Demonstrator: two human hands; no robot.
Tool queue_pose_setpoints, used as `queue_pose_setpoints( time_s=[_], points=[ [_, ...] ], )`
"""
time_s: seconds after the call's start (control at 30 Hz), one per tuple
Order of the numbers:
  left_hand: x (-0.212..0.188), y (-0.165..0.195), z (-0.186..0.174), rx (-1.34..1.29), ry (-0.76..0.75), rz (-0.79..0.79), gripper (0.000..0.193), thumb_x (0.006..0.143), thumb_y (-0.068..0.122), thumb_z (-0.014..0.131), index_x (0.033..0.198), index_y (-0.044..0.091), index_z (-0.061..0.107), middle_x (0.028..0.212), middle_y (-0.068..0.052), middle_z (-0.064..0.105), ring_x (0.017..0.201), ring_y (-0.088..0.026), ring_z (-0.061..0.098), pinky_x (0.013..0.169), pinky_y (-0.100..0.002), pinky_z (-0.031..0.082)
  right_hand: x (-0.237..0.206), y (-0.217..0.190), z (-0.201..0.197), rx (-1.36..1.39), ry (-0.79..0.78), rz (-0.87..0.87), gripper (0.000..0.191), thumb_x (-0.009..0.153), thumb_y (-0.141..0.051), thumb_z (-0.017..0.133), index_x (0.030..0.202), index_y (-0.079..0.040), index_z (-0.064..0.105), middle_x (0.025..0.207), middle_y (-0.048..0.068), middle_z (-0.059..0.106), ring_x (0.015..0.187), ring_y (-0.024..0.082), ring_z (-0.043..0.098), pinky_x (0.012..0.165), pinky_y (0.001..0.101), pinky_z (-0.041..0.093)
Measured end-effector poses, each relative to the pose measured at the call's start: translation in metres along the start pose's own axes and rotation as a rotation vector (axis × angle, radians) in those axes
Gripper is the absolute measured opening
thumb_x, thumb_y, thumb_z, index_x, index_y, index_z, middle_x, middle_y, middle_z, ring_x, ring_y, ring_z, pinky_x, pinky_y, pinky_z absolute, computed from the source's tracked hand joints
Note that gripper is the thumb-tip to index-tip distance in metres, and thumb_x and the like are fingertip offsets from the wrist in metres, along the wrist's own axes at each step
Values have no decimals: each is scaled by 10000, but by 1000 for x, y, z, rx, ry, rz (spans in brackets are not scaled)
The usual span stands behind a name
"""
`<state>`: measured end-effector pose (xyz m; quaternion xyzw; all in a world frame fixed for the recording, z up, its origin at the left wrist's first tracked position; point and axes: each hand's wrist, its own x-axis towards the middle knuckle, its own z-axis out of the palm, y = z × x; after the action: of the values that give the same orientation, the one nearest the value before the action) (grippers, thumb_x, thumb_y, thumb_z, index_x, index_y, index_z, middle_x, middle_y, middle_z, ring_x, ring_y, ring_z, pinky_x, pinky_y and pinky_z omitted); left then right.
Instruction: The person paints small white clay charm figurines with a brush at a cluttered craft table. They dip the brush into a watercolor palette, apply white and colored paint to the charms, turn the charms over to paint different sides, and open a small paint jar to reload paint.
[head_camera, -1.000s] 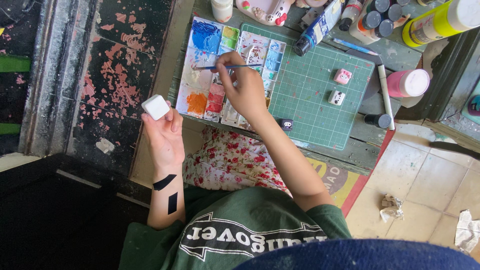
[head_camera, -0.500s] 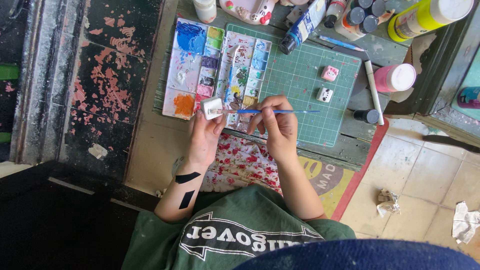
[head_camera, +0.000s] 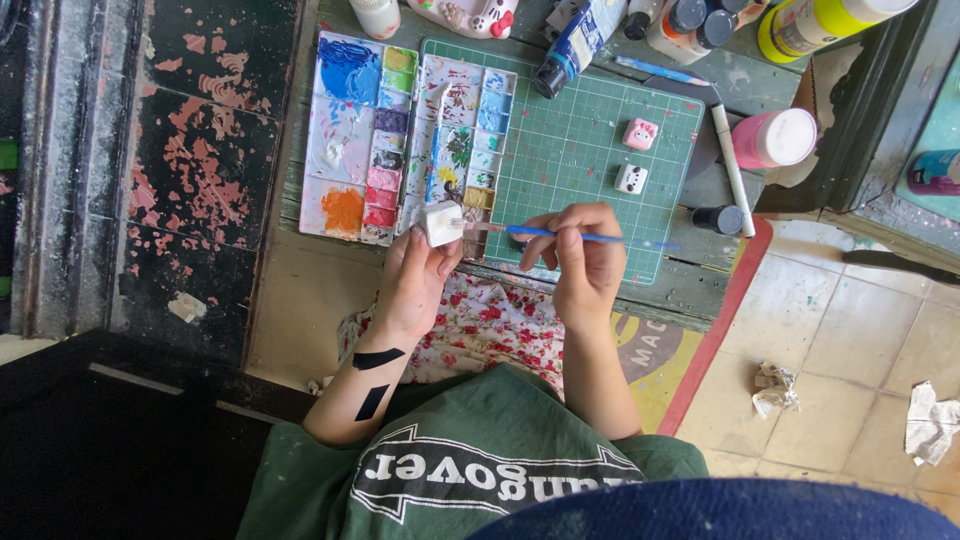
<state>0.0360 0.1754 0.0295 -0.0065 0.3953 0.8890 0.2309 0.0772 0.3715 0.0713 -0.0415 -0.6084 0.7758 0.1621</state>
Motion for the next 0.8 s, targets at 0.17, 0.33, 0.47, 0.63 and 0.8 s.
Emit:
queue_pose_setpoints(
  time_s=[0.17,0.33,0.47,0.63,0.8],
  points=[
    [-2,-4,5,90,-34,26,562,1070,579,544,1171,33,628,886,16,527,775,-98,418,740,-275,355,-12,2,7,-86,-31,-123,141,1149,-154,505,1174,-20,469,1121,260,688,835,227,704,790,344,577],
    [-1,-6,6,44,-32,7,551,1061,581,551,1154,44,632,894,9,537,781,-109,430,741,-283,363,-11,4,-3,-25,52,-86,139,1143,-148,502,1170,-12,493,1104,253,703,743,200,682,687,276,531],
    [-2,-7,7,24,-42,3,513,1077,553,555,1126,48,630,903,-4,548,782,-115,432,742,-286,370,-13,4,-7,-48,12,-75,122,1151,-140,499,1166,-19,487,1108,246,701,793,220,688,739,300,549],
    [-2,-6,8,38,-21,32,478,1081,517,569,1124,44,631,930,-4,545,804,-112,443,735,-281,368,-13,1,-7,-110,91,-130,106,1150,-117,518,1166,-12,505,995,228,670,750,216,689,663,285,509],
    [-2,-7,11,0,3,23,439,1062,477,609,1156,48,630,963,-5,565,843,-109,458,753,-282,373,-18,-4,1,-366,-52,-353,133,1133,-131,503,1086,-6,510,947,208,729,749,234,726,677,325,570]
  ],
)
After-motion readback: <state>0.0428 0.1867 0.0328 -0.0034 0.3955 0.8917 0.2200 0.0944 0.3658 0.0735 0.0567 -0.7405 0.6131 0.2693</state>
